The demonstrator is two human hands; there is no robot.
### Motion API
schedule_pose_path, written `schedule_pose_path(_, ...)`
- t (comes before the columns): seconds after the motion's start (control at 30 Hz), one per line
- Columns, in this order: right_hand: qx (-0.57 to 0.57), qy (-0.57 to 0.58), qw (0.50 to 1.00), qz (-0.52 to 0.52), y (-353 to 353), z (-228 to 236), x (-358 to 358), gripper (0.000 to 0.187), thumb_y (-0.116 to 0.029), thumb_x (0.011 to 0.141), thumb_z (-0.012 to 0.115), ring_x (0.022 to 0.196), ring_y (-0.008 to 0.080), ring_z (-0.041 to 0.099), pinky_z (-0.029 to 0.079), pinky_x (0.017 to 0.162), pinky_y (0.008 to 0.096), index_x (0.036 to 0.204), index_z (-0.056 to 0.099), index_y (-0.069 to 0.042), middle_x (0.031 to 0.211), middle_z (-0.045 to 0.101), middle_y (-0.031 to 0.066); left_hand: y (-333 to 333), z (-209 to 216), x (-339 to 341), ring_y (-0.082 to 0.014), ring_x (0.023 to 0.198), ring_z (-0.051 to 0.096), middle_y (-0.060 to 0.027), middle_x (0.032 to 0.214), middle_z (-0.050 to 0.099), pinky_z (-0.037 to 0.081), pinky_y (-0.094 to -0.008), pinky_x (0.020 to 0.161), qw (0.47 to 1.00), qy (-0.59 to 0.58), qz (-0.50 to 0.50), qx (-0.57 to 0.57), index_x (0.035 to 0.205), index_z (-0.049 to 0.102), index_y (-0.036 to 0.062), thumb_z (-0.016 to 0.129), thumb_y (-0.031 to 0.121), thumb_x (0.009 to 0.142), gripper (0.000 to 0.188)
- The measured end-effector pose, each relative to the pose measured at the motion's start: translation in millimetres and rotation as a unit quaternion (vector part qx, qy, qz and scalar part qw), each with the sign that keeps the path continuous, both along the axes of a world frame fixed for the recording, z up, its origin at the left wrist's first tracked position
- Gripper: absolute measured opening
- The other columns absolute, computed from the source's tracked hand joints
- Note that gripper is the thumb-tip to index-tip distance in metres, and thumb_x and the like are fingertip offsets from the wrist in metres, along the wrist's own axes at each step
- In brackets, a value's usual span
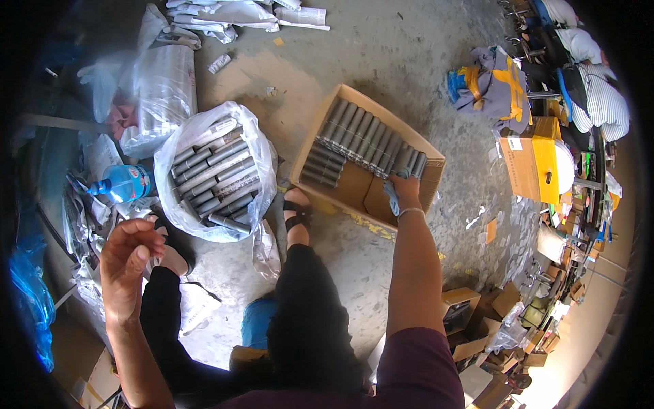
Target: The person sits on the floor and wipes cylindrical metal rods with a blue cloth. They pick up each rod from a plastic bag, wipe it thoroughly, and place it into a cardboard box.
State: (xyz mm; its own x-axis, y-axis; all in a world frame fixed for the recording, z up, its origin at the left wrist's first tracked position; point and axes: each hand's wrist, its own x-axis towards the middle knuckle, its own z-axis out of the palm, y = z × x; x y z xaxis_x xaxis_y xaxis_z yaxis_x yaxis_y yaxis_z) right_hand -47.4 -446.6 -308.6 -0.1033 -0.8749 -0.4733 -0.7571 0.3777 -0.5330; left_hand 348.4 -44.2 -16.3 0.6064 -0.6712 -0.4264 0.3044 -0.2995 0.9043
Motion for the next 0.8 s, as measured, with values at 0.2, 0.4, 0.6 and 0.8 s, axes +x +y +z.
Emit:
schedule_pose_path(0.2,-0.091,0.245,0.961,0.09,-44.4,-50.6,-8.4,0.054,-0.031,0.062,0.078,0.085,0.0336,0.066,0.052,0.073,0.0412,0.093,0.063,0.011,0.092,0.066,0.024,-0.6,-14.4,-9.2,-0.0139,0.086,0.057,-0.0082,0.093,0.062,0.045,-0.0256,0.08,0.998,0.019,-0.04,0.046,0.111,0.055,-0.0049,0.072,0.015,0.081,0.04)
schedule_pose_path(0.4,-0.162,0.302,0.934,0.099,-41.7,-26.3,9.3,0.057,-0.04,0.063,0.077,0.088,0.0362,0.065,0.049,0.08,0.0427,0.094,0.065,0.006,0.092,0.066,0.024,0.3,-11.7,-11.2,-0.0148,0.089,0.058,-0.0095,0.094,0.062,0.045,-0.0271,0.082,0.997,0.024,-0.054,0.043,0.112,0.055,-0.0052,0.071,0.012,0.081,0.039)
schedule_pose_path(0.6,-0.206,-0.055,0.964,0.161,12.8,29.8,106.6,0.033,-0.026,0.074,0.073,0.076,0.0256,0.065,0.051,0.073,0.0354,0.09,0.062,0.001,0.083,0.066,0.0154,-0.8,-6.5,-1.3,-0.0184,0.092,0.061,-0.0117,0.096,0.062,0.047,-0.0302,0.086,0.999,0.036,-0.015,0.004,0.114,0.053,-0.0064,0.066,0.004,0.082,0.036)
schedule_pose_path(0.8,-0.091,-0.216,0.788,0.57,146.3,79.9,273.0,0.025,-0.014,0.08,0.068,0.074,0.025,0.064,0.05,0.068,0.0318,0.099,0.058,-0.001,0.085,0.065,0.0111,8.8,-2.6,4.1,-0.0171,0.093,0.061,-0.0111,0.097,0.062,0.047,-0.0282,0.086,0.995,0.073,0.052,-0.035,0.114,0.053,-0.006,0.067,0.005,0.083,0.035)
